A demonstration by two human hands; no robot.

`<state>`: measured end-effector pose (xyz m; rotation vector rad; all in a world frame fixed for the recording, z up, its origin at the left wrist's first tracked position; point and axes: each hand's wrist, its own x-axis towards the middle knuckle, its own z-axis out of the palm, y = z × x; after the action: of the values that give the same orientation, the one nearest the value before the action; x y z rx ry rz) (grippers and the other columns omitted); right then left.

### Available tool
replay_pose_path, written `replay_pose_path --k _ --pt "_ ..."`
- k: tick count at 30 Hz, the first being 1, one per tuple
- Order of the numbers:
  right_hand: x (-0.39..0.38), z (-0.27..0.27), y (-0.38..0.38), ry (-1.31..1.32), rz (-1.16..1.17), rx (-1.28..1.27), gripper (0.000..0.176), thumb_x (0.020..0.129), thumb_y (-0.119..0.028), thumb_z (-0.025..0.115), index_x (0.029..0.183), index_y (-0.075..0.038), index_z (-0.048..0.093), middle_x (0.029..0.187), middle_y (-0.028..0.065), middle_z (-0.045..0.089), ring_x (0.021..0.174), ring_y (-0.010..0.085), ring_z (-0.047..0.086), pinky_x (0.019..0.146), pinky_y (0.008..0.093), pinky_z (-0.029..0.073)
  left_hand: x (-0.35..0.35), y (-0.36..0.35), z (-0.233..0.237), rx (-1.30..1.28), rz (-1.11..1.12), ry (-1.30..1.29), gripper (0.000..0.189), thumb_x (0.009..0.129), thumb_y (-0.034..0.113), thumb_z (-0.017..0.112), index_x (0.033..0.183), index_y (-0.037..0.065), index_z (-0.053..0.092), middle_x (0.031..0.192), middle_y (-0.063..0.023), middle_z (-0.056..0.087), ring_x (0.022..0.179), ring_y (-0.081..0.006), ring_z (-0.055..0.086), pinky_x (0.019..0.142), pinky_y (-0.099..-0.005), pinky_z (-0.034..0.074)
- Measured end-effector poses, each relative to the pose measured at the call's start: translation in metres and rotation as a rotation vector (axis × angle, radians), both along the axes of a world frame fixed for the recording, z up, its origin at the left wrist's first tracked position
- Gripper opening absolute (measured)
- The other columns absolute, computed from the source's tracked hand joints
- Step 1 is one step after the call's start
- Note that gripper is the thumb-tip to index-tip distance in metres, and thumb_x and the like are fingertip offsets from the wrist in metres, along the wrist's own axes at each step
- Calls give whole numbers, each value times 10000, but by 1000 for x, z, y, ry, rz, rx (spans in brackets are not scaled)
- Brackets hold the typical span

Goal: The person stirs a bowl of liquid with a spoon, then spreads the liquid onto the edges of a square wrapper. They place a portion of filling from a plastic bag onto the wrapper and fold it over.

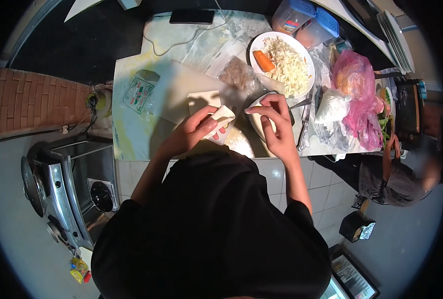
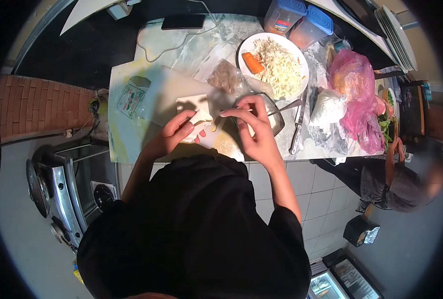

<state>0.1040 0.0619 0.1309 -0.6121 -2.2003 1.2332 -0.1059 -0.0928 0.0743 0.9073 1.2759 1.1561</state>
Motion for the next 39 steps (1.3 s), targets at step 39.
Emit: replay_pose_path --k 39 --pt "-32 20 -10 -127 269 77 468 832 3 704 1267 -76 553 1080 108 539 988 309 561 871 383 482 -4 1 34 38 -139 143 389 982 232 631 1297 38 512 1080 -162 684 958 -219 665 850 -343 491"
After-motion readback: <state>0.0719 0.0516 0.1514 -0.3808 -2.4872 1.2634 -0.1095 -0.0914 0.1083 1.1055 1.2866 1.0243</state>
